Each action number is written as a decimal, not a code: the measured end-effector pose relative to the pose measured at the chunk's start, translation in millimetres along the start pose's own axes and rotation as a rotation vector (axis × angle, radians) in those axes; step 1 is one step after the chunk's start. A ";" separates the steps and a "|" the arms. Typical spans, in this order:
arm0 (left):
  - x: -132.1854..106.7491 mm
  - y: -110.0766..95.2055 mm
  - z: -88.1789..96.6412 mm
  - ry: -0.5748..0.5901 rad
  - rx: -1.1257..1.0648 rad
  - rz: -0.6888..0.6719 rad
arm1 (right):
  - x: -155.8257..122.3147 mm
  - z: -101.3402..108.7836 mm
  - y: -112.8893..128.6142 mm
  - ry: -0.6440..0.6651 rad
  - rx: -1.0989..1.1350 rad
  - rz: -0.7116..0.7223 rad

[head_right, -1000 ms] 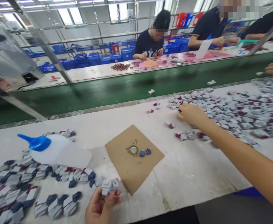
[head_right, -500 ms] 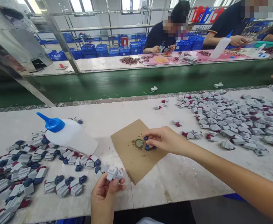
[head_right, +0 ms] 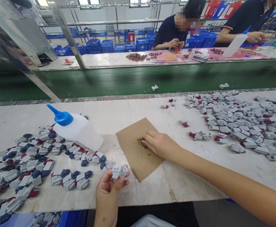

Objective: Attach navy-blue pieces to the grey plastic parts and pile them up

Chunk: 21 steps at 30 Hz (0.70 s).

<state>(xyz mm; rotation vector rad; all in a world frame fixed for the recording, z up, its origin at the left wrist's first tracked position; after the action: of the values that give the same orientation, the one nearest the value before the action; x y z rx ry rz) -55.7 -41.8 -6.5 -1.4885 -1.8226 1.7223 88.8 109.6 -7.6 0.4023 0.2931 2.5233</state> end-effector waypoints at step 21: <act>-10.0 -8.6 -20.4 0.081 -0.093 -0.133 | -2.9 54.9 78.6 -0.119 0.577 -0.110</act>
<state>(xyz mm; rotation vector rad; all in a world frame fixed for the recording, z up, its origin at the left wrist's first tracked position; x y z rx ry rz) -40.4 -35.1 11.1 -1.4137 -1.9359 1.5144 71.0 50.3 65.8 0.7289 0.9735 2.2606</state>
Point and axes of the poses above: each hand's wrist, its own x-axis towards the middle knuckle, its own z-axis out of the back of the hand, y = z × x, the point moved 1 cm from there along x, towards the middle knuckle, and after that the axes turned 8 degrees about x, right-handed, at the moved point
